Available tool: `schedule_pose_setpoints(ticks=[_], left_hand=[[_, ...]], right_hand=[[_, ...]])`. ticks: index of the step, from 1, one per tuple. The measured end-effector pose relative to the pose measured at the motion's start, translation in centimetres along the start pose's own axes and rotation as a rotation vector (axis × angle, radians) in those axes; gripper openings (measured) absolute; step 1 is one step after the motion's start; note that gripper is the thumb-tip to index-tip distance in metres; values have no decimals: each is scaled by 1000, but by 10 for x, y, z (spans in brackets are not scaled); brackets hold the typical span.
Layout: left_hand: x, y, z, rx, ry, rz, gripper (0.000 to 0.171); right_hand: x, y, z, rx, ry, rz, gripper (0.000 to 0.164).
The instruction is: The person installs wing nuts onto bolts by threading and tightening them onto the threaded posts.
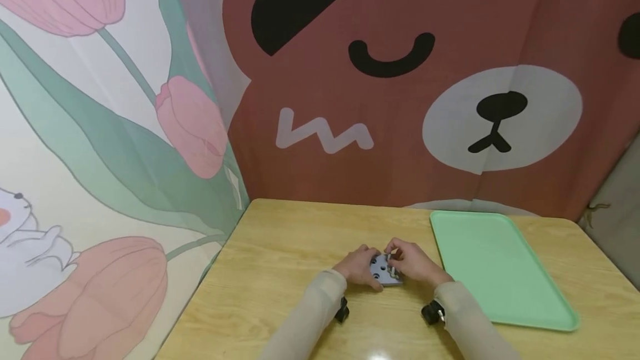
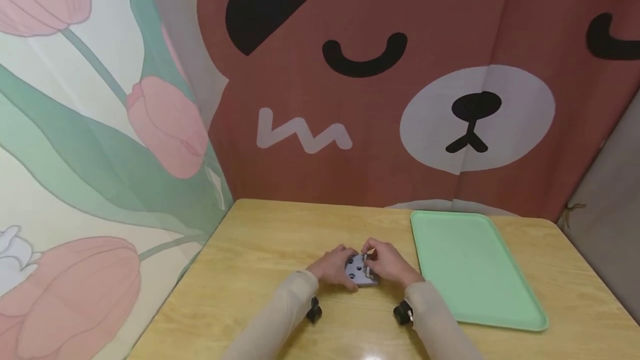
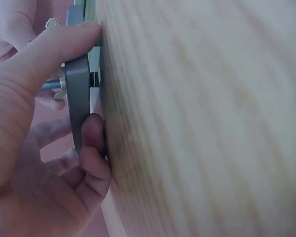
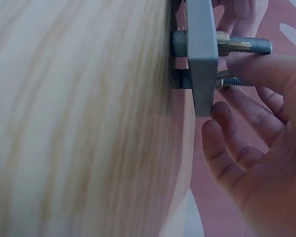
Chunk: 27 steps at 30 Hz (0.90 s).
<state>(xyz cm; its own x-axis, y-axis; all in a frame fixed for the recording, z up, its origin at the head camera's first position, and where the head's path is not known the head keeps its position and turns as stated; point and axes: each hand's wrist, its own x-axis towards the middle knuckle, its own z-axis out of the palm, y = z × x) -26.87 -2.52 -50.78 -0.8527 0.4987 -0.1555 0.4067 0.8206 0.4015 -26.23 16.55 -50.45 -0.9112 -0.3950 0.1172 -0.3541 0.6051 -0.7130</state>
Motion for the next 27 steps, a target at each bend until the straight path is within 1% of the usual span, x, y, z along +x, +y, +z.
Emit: schedule_pose_setpoints(ticks=[6,12,15,20,25,27], left_hand=[[-2,0,1,7,-4,13,81],[-3,1,-1,-15,-10,-6,83],[-2,-2,-1,-16,-10,-6,84],[0,-5,-4,-18,-16,-7,85],[1,-3,-5,-21,-26,-13,83],[0,-2,-4,-26,-30,-9,83]], right_hand=[[-1,0,1,1,4,23,16],[-2,-1,-1,-15,-11,11,16],[1,-2,-1,-18,-29,11,15],[7,-1,-3,-26,-35,4,14],[8,1,-2,-27,-39,3,13],[8,2,-1,-26,-37,21,14]])
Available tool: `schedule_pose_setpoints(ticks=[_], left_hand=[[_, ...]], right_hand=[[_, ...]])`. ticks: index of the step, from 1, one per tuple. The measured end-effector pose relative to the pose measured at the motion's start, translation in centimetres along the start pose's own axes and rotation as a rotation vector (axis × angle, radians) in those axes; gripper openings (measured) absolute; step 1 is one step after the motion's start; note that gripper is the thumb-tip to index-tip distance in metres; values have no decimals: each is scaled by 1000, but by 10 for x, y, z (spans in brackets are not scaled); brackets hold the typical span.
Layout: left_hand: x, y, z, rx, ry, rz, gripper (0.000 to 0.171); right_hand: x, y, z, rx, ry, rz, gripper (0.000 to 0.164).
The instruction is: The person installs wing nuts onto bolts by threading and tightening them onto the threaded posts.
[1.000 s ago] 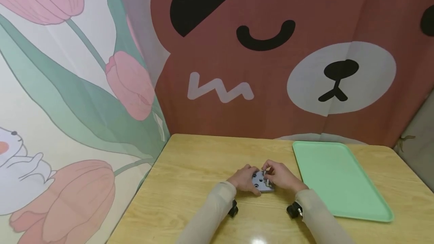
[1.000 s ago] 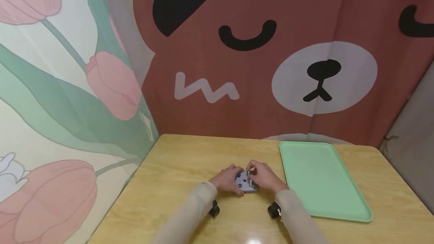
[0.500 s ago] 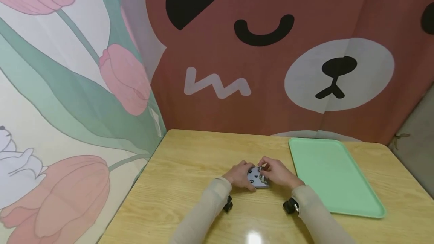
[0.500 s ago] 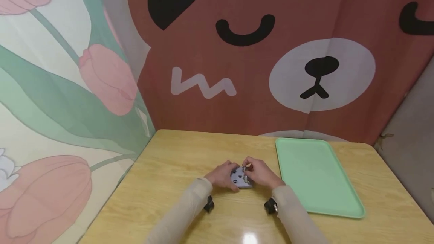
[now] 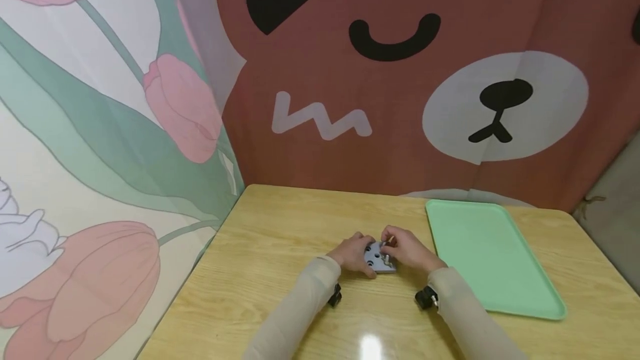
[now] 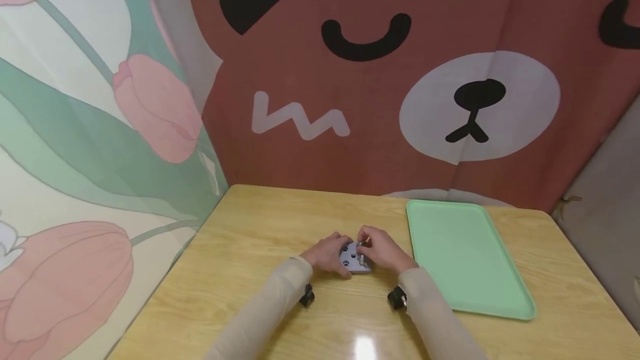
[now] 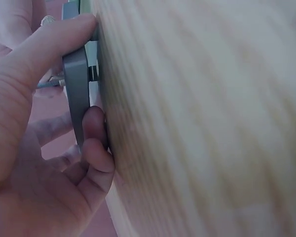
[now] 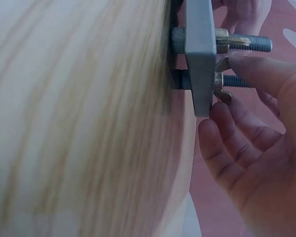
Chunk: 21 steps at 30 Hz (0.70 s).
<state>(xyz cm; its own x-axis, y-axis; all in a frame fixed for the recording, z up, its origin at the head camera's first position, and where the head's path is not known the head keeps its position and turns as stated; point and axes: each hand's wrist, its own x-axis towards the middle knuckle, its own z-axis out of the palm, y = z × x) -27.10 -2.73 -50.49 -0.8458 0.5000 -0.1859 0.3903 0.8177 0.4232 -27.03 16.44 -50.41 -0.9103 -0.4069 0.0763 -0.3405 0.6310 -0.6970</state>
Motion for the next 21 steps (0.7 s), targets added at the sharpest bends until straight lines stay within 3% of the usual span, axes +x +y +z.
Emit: schedule_pose_setpoints(ticks=[12,21], left_hand=[[2,2,3,0,-12,-9,83],[3,1,-2,23,-22,-2,87]], right_hand=[[-1,0,2,18,10,40,15],[-1,1,-4,37,-12,-1,7]])
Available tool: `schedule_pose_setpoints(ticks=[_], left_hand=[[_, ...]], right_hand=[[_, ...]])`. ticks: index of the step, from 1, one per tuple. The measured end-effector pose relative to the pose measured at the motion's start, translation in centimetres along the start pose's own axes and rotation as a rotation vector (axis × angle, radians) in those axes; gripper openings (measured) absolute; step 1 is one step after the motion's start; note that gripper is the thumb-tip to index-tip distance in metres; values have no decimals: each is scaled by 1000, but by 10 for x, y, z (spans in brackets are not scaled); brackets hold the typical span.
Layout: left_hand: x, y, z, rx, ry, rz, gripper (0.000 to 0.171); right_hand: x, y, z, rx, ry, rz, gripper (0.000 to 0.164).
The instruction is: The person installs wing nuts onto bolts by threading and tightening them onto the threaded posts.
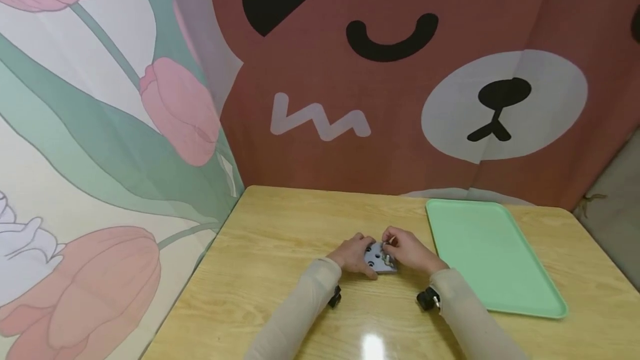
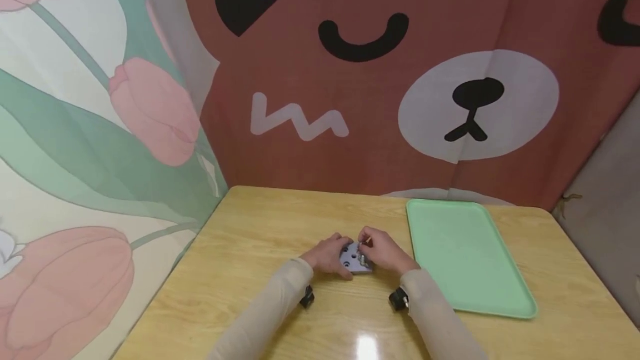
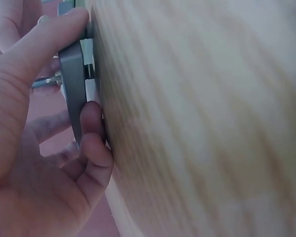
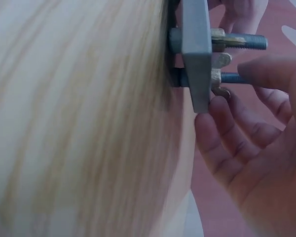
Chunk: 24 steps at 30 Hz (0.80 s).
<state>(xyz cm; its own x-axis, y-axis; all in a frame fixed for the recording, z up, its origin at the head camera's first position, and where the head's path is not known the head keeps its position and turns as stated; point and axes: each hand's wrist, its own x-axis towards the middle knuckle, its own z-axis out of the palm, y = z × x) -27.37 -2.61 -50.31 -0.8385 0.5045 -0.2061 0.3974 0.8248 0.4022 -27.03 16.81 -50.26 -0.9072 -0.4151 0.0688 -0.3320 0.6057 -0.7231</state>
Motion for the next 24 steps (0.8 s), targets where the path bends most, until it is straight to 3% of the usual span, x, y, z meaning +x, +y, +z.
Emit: schedule_pose_setpoints(ticks=[10,19,24], left_hand=[[2,2,-5,95,5,30,90],[-1,4,-5,69,-6,14,95],[-11,1,-10,-3,-21,-17,99]], right_hand=[[-5,-5,-7,-6,30,-17,18],[-8,-11,-8,-39,48,-7,20],[-17,-13,-12,-49,38,12,20]])
